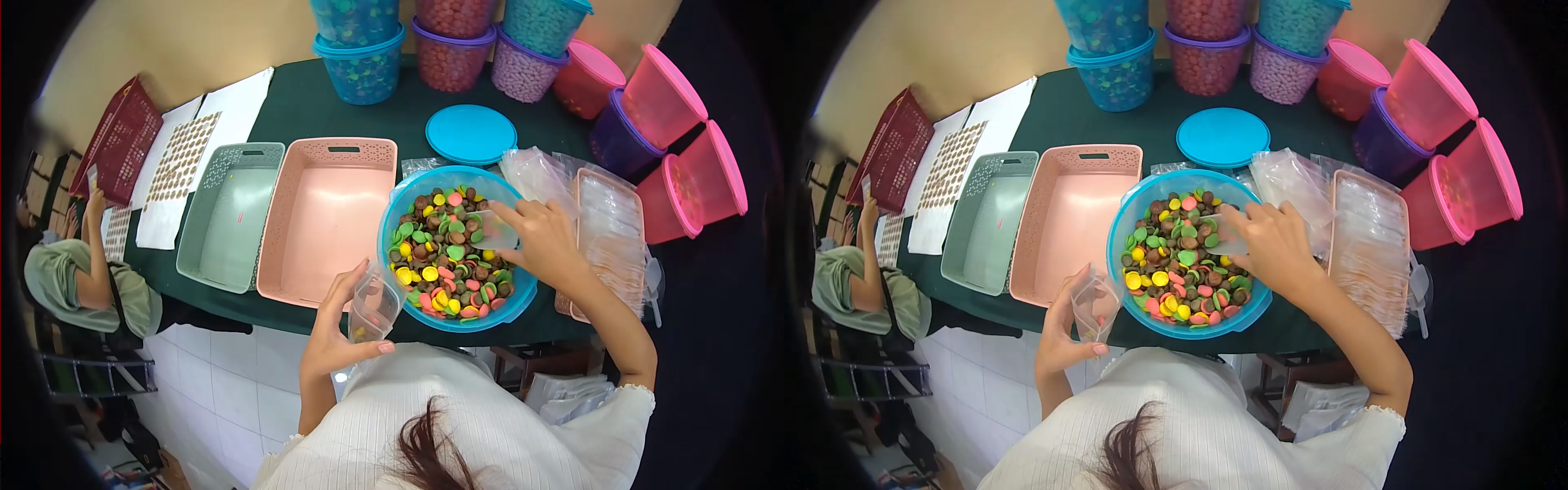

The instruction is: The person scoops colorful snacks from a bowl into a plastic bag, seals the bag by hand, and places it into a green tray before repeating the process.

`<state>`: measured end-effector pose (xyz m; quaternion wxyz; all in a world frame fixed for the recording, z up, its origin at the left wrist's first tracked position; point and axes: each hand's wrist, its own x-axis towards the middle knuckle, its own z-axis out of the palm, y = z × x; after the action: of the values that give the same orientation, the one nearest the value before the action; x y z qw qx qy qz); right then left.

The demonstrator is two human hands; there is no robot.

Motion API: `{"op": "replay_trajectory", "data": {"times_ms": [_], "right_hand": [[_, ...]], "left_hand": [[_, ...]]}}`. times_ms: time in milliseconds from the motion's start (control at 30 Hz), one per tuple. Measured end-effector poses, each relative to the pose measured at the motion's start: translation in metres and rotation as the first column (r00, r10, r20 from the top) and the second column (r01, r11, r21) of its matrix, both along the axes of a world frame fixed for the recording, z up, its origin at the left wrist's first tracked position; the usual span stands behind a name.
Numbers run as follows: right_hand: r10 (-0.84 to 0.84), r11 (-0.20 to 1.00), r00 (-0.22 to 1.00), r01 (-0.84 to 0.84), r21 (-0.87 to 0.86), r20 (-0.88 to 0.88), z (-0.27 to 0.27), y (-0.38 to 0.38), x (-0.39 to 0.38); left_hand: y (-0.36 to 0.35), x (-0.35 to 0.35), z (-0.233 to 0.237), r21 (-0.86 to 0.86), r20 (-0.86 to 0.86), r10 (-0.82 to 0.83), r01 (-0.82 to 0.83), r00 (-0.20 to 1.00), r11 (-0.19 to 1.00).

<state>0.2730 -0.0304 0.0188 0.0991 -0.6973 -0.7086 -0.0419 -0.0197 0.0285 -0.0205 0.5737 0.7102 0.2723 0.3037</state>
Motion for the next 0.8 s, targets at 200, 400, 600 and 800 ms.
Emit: {"op": "replay_trajectory", "data": {"times_ms": [200,400,600,800], "right_hand": [[0.258,0.947,0.921,-0.301,0.114,0.291,-0.007,0.036,0.011],[0.378,0.902,0.923,-0.384,-0.197,-0.066,0.000,0.050,0.011],[0.357,0.877,0.911,-0.403,-0.261,-0.207,0.002,0.057,0.018],[0.310,0.817,0.793,-0.504,-0.280,-0.524,-0.017,0.055,0.011]], "left_hand": [[-0.021,0.010,0.009,0.023,-0.088,0.011,-0.009,0.996,1.000],[-0.042,0.013,0.014,-0.036,-0.122,0.123,-0.128,0.985,0.991],[-0.045,0.004,0.009,-0.006,-0.107,0.190,-0.192,0.976,0.981],[-0.026,-0.002,0.010,0.087,-0.077,0.168,-0.161,0.983,0.983]]}}
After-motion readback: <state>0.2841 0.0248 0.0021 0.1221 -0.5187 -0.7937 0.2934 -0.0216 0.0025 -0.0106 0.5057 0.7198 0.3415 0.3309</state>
